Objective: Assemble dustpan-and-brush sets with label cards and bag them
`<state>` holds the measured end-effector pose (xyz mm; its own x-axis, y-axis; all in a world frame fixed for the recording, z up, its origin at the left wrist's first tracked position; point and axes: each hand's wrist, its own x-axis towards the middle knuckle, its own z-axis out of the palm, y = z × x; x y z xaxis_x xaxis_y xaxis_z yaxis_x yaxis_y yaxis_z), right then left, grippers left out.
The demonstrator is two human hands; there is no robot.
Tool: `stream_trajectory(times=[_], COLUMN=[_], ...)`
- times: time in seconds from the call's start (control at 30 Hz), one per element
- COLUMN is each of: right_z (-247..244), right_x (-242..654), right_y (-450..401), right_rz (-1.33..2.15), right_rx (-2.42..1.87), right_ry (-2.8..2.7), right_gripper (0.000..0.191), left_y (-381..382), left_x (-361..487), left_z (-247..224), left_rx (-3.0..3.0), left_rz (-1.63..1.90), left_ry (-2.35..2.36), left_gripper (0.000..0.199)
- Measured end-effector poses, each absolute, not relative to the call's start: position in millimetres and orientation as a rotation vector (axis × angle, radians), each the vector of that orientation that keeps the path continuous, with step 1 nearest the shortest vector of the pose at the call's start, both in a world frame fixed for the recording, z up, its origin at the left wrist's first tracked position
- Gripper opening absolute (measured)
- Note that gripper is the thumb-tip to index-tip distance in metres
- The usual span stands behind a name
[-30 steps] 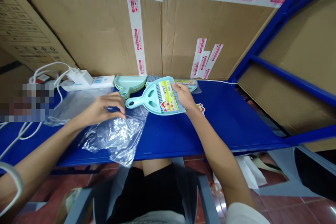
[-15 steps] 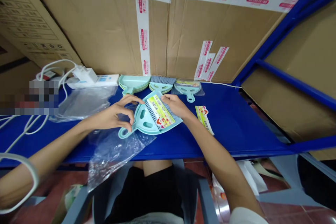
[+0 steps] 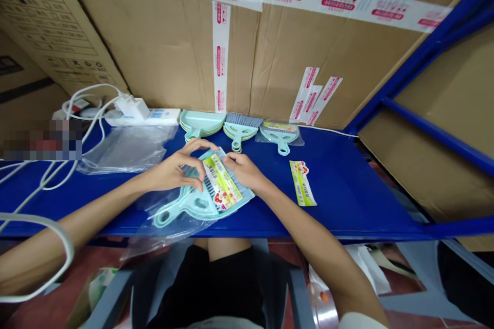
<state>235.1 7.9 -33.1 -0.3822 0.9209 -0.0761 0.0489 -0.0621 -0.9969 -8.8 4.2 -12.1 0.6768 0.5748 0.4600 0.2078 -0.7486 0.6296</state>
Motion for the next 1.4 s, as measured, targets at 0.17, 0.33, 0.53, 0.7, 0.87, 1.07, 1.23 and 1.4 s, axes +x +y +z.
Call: stream_trajectory(times=[0.17, 0.33, 0.53, 0.7, 0.87, 1.07, 1.23, 1.4], right_z=[-37, -42, -38, -33, -26, -22, -25, -27], right_x=[221, 216, 233, 247, 254, 250, 244, 244], right_y=[-2, -6, 7, 18, 21, 16, 10, 10], right_rz=[1.546, 1.511, 1.438, 1.263, 1.148, 1.151, 1.184, 1.135], right_rx=[-1.073, -1.091, -1.1, -1.086, -1.083, -1.085, -1.075, -1.077], right_ry=[-1.437, -1.355, -1.138, -1.014, -0.976, -1.007, -1.028, -1.003], right_gripper=[0.051, 0.052, 0.055, 0.059, 0.058, 0.058, 0.057, 0.056], left_y=[3, 6, 29, 47, 36, 22, 21, 17], left_x=[-2, -10, -50, -63, -42, -19, -18, -11], left_z=[-14, -4, 14, 9, 3, -3, -6, -8], left_rx=[2.346, 2.391, 1.905, 1.254, 1.112, 0.999, 0.992, 0.923], left_rz=[0.914, 0.939, 1.762, 1.686, 1.188, 1.234, 1.172, 1.116], left_ry=[0.615, 0.608, 1.062, 1.257, 0.953, 0.841, 0.811, 0.713], left_gripper=[0.023, 0.032, 0.026, 0.013, 0.031, 0.03, 0.032, 0.032])
